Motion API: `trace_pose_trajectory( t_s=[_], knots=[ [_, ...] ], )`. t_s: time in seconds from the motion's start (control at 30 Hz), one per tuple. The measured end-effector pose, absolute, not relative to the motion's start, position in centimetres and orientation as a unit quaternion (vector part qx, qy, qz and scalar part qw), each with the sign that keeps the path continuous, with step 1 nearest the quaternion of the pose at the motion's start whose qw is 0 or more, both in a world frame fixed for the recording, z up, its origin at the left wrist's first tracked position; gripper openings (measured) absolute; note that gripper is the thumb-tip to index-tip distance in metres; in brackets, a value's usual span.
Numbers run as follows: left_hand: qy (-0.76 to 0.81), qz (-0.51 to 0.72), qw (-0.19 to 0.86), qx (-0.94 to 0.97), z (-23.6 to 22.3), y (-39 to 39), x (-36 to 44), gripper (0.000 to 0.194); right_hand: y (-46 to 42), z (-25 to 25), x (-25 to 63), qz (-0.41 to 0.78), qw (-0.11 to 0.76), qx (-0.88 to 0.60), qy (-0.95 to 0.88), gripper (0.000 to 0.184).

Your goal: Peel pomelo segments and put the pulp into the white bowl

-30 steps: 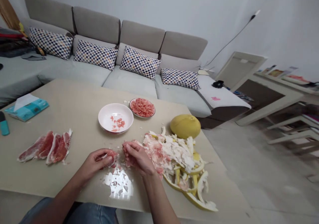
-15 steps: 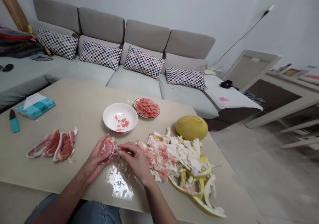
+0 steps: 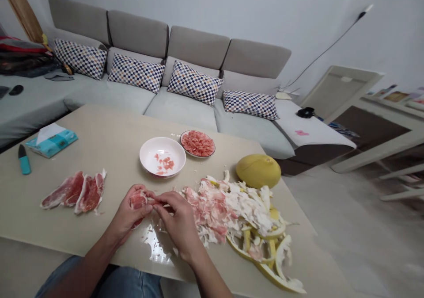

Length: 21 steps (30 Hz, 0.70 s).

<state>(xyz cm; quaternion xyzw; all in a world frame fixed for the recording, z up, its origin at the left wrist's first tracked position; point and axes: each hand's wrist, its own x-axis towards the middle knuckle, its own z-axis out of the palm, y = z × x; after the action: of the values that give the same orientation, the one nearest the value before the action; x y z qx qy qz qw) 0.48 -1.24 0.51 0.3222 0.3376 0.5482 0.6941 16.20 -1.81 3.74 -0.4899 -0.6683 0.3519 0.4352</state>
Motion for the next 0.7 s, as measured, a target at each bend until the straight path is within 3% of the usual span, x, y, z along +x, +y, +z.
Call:
trace_pose_trajectory(
  t_s=[0.13, 0.4, 0.57, 0.7],
  knots=[
    [0.365, 0.545, 0.675, 0.339, 0.7, -1.2, 0.4, 0.043, -1.8, 3.9, 16.0, 0.366, 0.425, -0.508, -0.654, 0.011],
    [0.362, 0.554, 0.679, 0.318, 1.1, -0.9, 0.2, 0.039, -0.5, 3.0, 17.0, 0.595, 0.41, -0.485, -0.493, 0.028],
    [0.418, 0.574, 0.611, 0.349, 1.2, 1.1, 0.5, 0.038, 2.5, 2.8, 17.8, 0.503, 0.459, -0.513, -0.522, 0.033],
    [0.433, 0.588, 0.562, 0.389, 2.7, 5.8, 1.7, 0.04, 6.7, 3.6, 18.1, 0.431, 0.492, -0.523, -0.546, 0.025]
  ],
)
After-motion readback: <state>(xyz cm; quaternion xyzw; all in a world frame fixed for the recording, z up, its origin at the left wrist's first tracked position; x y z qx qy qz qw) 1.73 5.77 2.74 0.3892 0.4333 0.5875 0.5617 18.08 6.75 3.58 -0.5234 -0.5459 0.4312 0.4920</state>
